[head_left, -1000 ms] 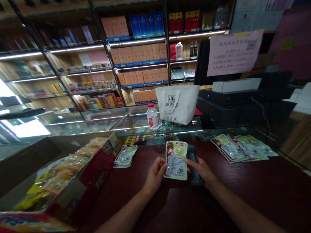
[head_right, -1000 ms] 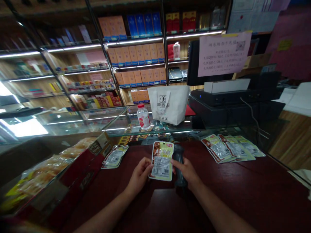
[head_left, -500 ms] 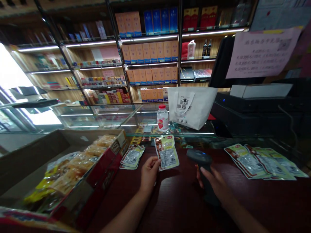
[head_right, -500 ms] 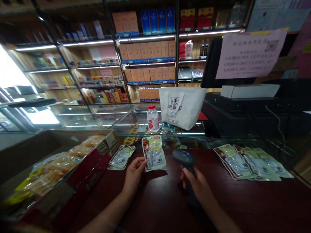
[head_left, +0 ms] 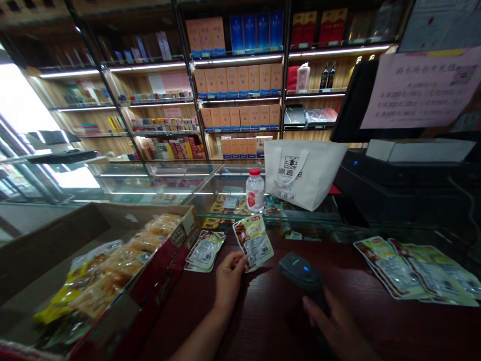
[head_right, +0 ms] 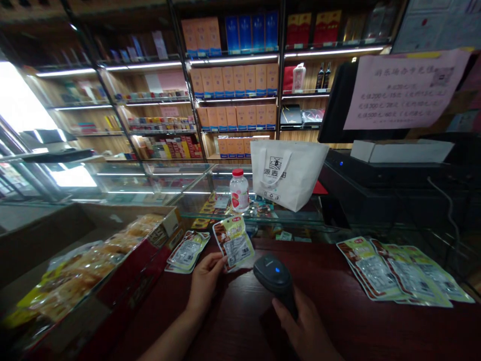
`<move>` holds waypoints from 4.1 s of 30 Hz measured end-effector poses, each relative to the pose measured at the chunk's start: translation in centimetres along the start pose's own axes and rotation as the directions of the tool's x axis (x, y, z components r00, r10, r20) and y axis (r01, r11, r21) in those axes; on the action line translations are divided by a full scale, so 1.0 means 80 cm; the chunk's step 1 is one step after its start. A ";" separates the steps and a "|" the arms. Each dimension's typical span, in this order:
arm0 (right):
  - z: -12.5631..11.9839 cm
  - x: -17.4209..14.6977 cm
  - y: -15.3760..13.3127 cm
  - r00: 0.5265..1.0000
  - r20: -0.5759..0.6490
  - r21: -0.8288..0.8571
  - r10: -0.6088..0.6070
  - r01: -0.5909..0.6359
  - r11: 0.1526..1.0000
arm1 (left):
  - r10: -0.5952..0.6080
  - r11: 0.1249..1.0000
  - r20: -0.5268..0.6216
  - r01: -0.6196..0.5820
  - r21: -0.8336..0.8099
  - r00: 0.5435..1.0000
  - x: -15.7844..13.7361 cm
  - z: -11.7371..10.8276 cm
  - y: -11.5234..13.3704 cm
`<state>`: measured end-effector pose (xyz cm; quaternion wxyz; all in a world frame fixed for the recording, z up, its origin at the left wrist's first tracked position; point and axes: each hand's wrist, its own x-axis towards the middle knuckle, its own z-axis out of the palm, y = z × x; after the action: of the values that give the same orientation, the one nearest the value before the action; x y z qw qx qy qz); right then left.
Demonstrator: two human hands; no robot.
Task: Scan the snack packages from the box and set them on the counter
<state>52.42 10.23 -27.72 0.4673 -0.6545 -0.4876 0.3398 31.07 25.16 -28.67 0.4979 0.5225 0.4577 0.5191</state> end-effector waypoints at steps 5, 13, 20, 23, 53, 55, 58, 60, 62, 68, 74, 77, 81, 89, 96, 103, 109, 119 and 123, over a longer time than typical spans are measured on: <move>-0.001 0.001 0.001 0.999 -0.039 -0.029 -0.009 0.008 1.000 | -0.005 1.000 -0.001 0.005 0.018 1.000 -0.001 0.002 0.003; -0.001 0.002 0.006 0.999 -0.041 -0.065 -0.030 0.027 0.998 | 0.023 0.998 -0.014 -0.022 0.064 1.000 -0.003 0.007 0.004; -0.004 0.003 0.006 0.999 0.038 -0.015 0.019 -0.018 1.000 | 0.038 0.999 -0.033 -0.037 0.025 0.999 -0.003 0.007 0.004; -0.006 0.007 0.011 0.995 0.071 0.072 0.064 -0.069 0.995 | 0.084 0.996 -0.045 -0.083 0.020 0.995 -0.006 0.007 0.006; 0.002 0.021 0.013 0.987 0.097 0.484 0.126 -0.157 0.861 | 0.067 0.081 -0.135 0.130 0.988 0.989 0.041 -0.103 0.074; 0.002 0.023 0.016 0.988 0.101 0.466 0.115 -0.149 0.872 | 0.107 -0.031 -0.089 0.093 0.995 0.990 0.031 -0.093 0.072; 0.003 0.024 0.018 0.987 0.106 0.452 0.121 -0.156 0.878 | 0.173 -0.168 0.048 -0.019 0.986 0.984 0.026 -0.082 0.065; 0.003 0.025 0.018 0.984 0.107 0.480 0.143 -0.178 0.859 | 0.154 -0.176 0.102 -0.075 0.982 0.983 0.029 -0.079 0.058; 0.003 0.025 0.016 0.983 0.108 0.524 0.147 -0.182 0.832 | 0.109 -0.164 0.088 -0.070 0.984 0.990 0.033 -0.078 0.053; -0.002 0.031 -0.008 0.990 0.043 0.612 0.136 -0.134 0.780 | 0.354 0.046 0.151 -0.179 0.983 0.923 0.036 -0.022 0.048; -0.046 0.037 -0.038 0.965 -0.156 0.697 0.209 -0.042 0.716 | 0.244 0.682 0.517 -0.524 0.509 0.820 0.021 0.153 0.033; -0.084 0.008 -0.035 0.920 -0.296 0.713 0.258 0.033 0.700 | -0.053 0.935 0.545 -0.151 0.322 0.837 0.008 0.243 0.026; -0.130 -0.047 -0.003 0.836 -0.433 0.714 0.339 0.088 0.695 | -0.338 0.929 0.541 0.181 0.323 0.770 -0.005 0.340 0.019; -0.151 -0.085 0.050 0.705 -0.540 0.760 0.459 0.174 0.627 | -0.631 0.773 0.513 0.420 0.475 0.582 -0.019 0.422 0.011; -0.152 -0.079 0.057 0.739 -0.503 0.774 0.448 0.155 0.613 | -0.670 0.738 0.457 0.457 0.496 0.585 -0.028 0.441 0.011; -0.156 -0.080 0.063 0.750 -0.511 0.765 0.420 0.173 0.621 | -0.575 0.816 0.493 0.503 0.286 0.653 -0.038 0.410 0.024; -0.156 -0.086 0.051 0.757 -0.523 0.738 0.392 0.173 0.652 | -0.486 0.836 0.582 0.541 0.092 0.652 -0.059 0.315 0.039; -0.075 -0.084 0.023 0.844 -0.390 0.662 0.368 -0.021 0.749 | -0.319 0.783 0.679 0.587 -0.205 0.662 -0.111 0.141 0.036; -0.037 -0.085 0.004 0.855 -0.426 0.532 0.294 -0.026 0.846 | -0.318 0.766 0.668 0.598 -0.238 0.673 -0.105 0.103 0.036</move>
<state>53.22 2.89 -27.07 0.7003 -0.6118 -0.1867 0.3169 38.79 16.18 -26.26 0.8355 0.3949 0.2688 0.2717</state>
